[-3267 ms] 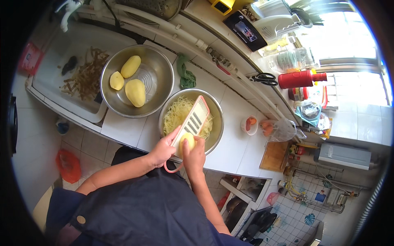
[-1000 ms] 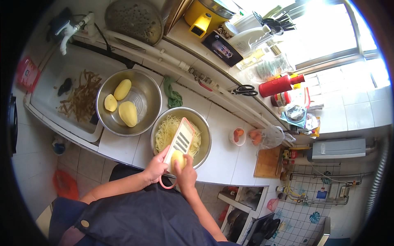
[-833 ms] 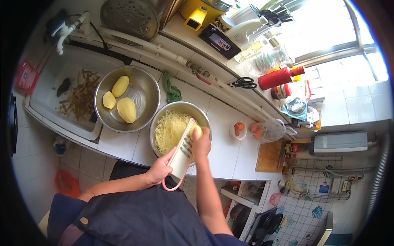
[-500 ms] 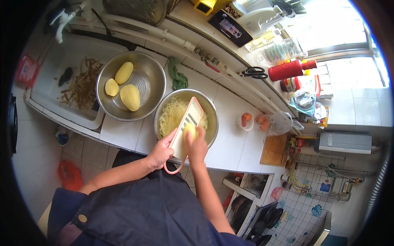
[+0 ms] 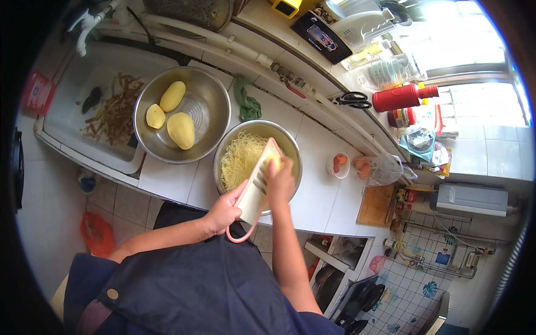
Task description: The person grates peeled potatoes into a metal bowl using a handheld grater. They pick up potatoes from a second bowl, grate them, and place the remaining pieces back into the bowl.
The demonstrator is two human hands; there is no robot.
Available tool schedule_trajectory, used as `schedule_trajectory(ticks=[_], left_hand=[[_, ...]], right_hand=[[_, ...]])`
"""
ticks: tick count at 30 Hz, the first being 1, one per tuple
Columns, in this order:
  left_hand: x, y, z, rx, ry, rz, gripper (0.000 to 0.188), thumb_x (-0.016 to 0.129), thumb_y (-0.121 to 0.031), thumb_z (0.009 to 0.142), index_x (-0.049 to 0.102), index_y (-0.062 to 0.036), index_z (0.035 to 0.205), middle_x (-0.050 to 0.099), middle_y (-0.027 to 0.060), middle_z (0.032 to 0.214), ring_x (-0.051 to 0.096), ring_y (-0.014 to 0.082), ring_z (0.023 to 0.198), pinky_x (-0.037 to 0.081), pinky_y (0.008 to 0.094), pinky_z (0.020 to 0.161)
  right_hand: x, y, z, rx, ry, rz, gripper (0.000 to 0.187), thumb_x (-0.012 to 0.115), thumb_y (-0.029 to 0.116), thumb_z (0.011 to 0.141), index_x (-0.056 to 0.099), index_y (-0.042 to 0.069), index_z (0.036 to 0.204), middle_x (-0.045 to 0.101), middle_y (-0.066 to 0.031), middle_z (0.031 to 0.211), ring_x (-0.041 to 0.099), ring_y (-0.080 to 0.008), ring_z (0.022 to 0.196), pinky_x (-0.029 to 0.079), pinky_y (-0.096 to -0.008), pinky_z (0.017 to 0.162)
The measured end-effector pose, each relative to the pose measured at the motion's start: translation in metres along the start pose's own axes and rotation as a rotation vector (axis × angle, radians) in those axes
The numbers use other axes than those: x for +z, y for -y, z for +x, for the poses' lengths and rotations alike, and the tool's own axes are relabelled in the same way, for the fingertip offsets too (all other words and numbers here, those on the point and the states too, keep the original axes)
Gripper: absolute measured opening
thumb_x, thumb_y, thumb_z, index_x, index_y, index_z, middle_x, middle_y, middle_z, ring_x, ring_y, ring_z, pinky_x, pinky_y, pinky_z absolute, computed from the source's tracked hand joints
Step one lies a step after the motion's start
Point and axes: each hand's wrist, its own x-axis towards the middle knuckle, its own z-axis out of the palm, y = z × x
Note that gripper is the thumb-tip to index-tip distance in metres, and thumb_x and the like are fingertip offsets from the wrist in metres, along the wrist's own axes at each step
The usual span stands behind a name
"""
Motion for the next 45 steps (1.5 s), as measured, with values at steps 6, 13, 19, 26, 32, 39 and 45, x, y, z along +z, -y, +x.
schedule_trajectory(ticks=[6,13,19,26,32,39,45], left_hand=[[-0.006,-0.004,0.012,0.016,0.004,-0.056,0.082,0.031,0.018,0.062,0.023,-0.0051,0.14,0.046,0.0071,0.128,0.053,0.0111,0.101,0.043,0.019,0.068],[-0.006,-0.009,0.012,-0.037,0.056,-0.087,0.08,0.032,0.016,0.062,0.024,-0.0047,0.139,0.046,0.0073,0.128,0.053,0.01,0.099,0.042,0.0171,0.066],[-0.004,-0.009,0.008,0.0,0.055,-0.026,0.079,0.032,0.015,0.065,0.022,-0.006,0.14,0.045,0.0059,0.128,0.051,0.0066,0.093,0.04,0.016,0.064],[-0.009,-0.01,0.013,0.032,-0.042,-0.054,0.077,0.033,0.015,0.067,0.02,-0.0052,0.141,0.046,0.0052,0.127,0.049,0.0052,0.082,0.039,0.0164,0.06],[-0.006,0.003,0.009,0.072,-0.033,0.042,0.075,0.033,0.015,0.068,0.018,-0.0006,0.14,0.039,0.0102,0.134,0.049,0.013,0.106,0.041,0.0201,0.083],[0.0,0.003,0.007,0.042,0.051,-0.015,0.077,0.032,0.016,0.066,0.017,0.001,0.139,0.036,0.0125,0.136,0.04,0.0163,0.12,0.032,0.0216,0.095],[-0.007,-0.005,0.007,0.032,-0.053,-0.022,0.076,0.033,0.015,0.068,0.016,-0.001,0.14,0.039,0.0118,0.133,0.045,0.0143,0.112,0.039,0.0199,0.086]], right_hand=[[-0.007,-0.006,-0.025,-0.062,0.021,0.02,0.029,0.053,0.033,0.086,0.049,0.009,0.101,0.061,-0.0115,0.065,0.061,-0.0312,0.062,0.045,-0.0403,0.056],[-0.016,-0.022,-0.005,-0.162,0.0,0.127,0.023,0.049,0.029,0.089,0.055,0.006,0.091,0.062,-0.013,0.082,0.061,-0.0281,0.068,0.046,-0.036,0.057],[-0.009,-0.013,0.001,0.148,0.084,0.076,0.044,0.057,0.035,0.082,0.044,0.004,0.111,0.06,-0.0227,0.093,0.059,-0.0387,0.085,0.046,-0.0413,0.072],[-0.008,0.003,-0.077,-0.27,0.032,-0.007,0.038,0.06,0.033,0.08,0.051,0.006,0.105,0.062,-0.0187,0.089,0.062,-0.036,0.077,0.048,-0.0403,0.065],[0.006,0.011,-0.028,-0.054,0.036,-0.048,0.035,0.052,0.035,0.085,0.049,0.006,0.105,0.062,-0.0195,0.087,0.061,-0.0371,0.077,0.046,-0.0438,0.067],[-0.007,0.0,0.02,-0.008,-0.006,0.024,0.036,0.052,0.036,0.085,0.046,0.007,0.105,0.062,-0.0218,0.082,0.06,-0.0393,0.078,0.045,-0.0444,0.069],[-0.005,0.004,-0.072,0.068,0.159,-0.013,0.039,0.057,0.04,0.08,0.046,0.011,0.103,0.061,-0.0221,0.076,0.059,-0.0418,0.074,0.045,-0.0471,0.066]])
